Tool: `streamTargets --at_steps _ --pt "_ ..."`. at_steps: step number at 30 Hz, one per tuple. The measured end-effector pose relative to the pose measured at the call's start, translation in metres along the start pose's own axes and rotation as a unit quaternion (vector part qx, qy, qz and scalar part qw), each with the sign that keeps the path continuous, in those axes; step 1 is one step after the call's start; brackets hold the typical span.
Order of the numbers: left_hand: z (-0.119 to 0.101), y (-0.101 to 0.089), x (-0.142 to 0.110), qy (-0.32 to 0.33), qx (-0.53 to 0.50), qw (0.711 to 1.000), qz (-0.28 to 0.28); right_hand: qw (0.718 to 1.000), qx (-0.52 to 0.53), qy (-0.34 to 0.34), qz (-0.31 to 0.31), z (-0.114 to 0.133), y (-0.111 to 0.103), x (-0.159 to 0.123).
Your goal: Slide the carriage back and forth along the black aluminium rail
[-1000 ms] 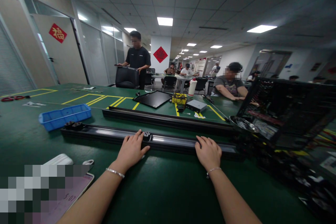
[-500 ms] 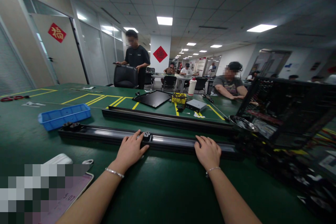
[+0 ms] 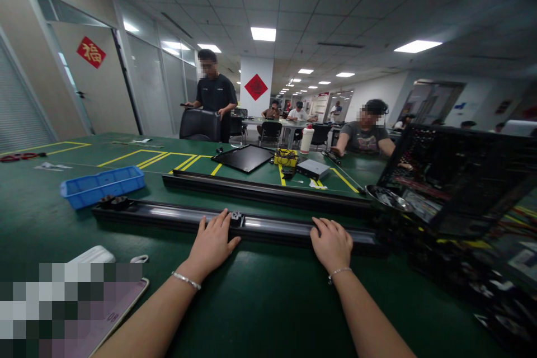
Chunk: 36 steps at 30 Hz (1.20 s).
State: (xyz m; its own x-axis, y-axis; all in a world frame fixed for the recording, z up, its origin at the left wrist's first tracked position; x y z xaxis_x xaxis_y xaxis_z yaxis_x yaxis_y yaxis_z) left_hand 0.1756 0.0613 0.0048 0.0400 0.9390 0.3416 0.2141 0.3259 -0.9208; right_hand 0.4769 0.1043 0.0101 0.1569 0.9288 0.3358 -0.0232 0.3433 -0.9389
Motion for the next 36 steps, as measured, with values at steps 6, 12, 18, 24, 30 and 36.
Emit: streamTargets --at_steps 6,12,18,24,30,36 --pt "-0.013 -0.002 -0.001 0.028 -0.033 0.999 -0.012 1.0 -0.003 0.002 0.002 0.0 -0.001 0.0" --pt "-0.012 -0.002 -0.001 0.025 -0.045 0.999 -0.005 1.0 0.001 0.003 -0.004 0.0 -0.002 0.0" --pt "-0.01 -0.003 0.001 0.019 -0.051 0.999 0.0 1.0 0.0 -0.001 -0.005 0.0 0.001 0.001" --pt "-0.011 -0.008 0.002 0.012 -0.054 0.998 0.003 1.0 -0.003 0.004 -0.017 -0.002 0.002 0.003" --pt "-0.009 -0.006 0.002 0.007 -0.064 0.998 0.012 1.0 -0.005 -0.002 -0.009 -0.002 0.003 0.002" --pt "-0.012 -0.006 0.0 0.022 -0.053 0.998 0.0 1.0 -0.01 -0.01 -0.008 0.0 0.001 0.001"
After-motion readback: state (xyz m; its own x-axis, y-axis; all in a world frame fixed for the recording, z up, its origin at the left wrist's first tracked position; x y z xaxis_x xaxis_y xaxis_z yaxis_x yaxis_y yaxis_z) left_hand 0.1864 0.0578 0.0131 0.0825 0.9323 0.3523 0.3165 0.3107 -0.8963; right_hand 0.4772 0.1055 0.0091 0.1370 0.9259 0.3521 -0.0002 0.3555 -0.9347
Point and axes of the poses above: each hand's wrist, its own x-axis towards the middle knuckle, its own y-axis out of the palm, z = x × y, the point moved 10 cm from there along x, towards the middle knuckle, and after that the axes turned 10 degrees about -x, right-handed, at the moved point
